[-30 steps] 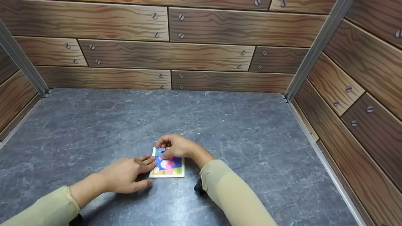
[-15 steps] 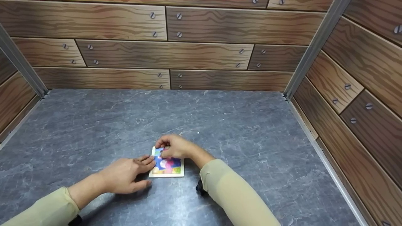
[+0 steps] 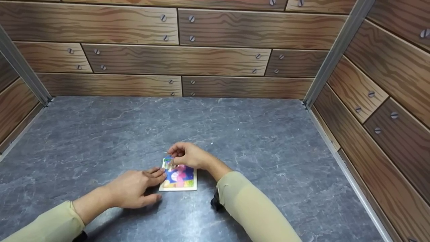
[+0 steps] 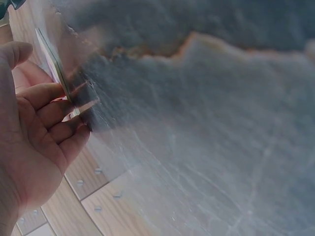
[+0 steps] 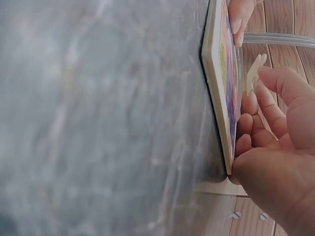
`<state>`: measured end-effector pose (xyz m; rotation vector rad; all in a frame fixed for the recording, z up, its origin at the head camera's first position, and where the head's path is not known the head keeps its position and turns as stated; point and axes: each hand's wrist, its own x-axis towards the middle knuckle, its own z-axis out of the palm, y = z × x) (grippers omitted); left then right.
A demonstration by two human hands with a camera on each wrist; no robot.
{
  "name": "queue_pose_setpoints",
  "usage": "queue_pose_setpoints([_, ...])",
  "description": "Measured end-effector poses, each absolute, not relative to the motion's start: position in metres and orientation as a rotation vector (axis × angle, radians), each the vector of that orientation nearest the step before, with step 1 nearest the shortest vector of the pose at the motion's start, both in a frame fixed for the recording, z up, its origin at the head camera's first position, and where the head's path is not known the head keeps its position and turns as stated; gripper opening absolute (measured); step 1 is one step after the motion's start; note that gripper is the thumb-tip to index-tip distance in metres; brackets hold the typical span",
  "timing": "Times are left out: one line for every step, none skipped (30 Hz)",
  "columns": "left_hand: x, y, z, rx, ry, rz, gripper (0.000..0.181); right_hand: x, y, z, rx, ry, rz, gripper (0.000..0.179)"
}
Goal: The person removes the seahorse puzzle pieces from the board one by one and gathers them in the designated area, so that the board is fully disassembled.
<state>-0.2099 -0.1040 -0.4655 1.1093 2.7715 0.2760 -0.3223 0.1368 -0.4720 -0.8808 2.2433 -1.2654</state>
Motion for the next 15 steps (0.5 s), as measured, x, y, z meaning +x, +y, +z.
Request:
queue_pose_setpoints([-0.210,-0.104,-0.465,1.108,2.769,0.276,0.071,-0.322,0.137,-0.472,-0.890,2.246,-1.278,0.033])
queue_pose_setpoints([-0.210,-0.104,-0.465,1.107,2.764,0.279,0.071,-0.322,0.138,-0.471,-0.896,2.252,-1.293,0.033])
queue_pose_setpoints([-0.210,-0.104,-0.465,1.103,2.759,0.283,0.071,-0.322,0.139,-0.471,-0.902,2.263,-1.308,0.032])
queue_pose_setpoints([-0.211,-0.103,-0.465,1.098,2.754,0.288,0.071,-0.323,0.140,-0.470,-0.908,2.279,-1.324,0.031])
queue_pose_setpoints([-0.211,-0.103,-0.465,1.093,2.749,0.294,0.071,-0.323,0.141,-0.469,-0.908,2.299,-1.338,0.030])
queue_pose_setpoints([-0.211,-0.104,-0.465,1.087,2.744,0.300,0.071,-0.323,0.142,-0.467,-0.906,2.317,-1.355,0.030])
queue_pose_setpoints([-0.212,-0.104,-0.465,1.084,2.740,0.308,0.071,-0.324,0.143,-0.465,-0.896,2.334,-1.369,0.029])
queue_pose_setpoints([-0.212,-0.104,-0.465,1.080,2.737,0.314,0.071,-0.326,0.145,-0.463,-0.893,2.352,-1.380,0.029])
queue_pose_setpoints([-0.212,-0.104,-0.465,1.076,2.735,0.320,0.071,-0.327,0.147,-0.462,-0.892,2.367,-1.390,0.029])
queue_pose_setpoints([-0.213,-0.105,-0.466,1.077,2.735,0.327,0.071,-0.329,0.150,-0.460,-0.893,2.380,-1.400,0.029])
queue_pose_setpoints([-0.213,-0.105,-0.466,1.076,2.735,0.335,0.070,-0.331,0.152,-0.458,-0.891,2.396,-1.407,0.030])
queue_pose_setpoints([-0.213,-0.105,-0.466,1.075,2.735,0.344,0.070,-0.333,0.155,-0.457,-0.892,2.409,-1.413,0.030])
queue_pose_setpoints([-0.214,-0.106,-0.466,1.075,2.735,0.353,0.070,-0.335,0.159,-0.456,-0.892,2.424,-1.413,0.030])
queue_pose_setpoints([-0.214,-0.106,-0.466,1.074,2.735,0.361,0.069,-0.336,0.162,-0.455,-0.898,2.440,-1.413,0.030])
queue_pose_setpoints([-0.214,-0.106,-0.466,1.075,2.736,0.369,0.069,-0.338,0.166,-0.455,-0.895,2.455,-1.412,0.030])
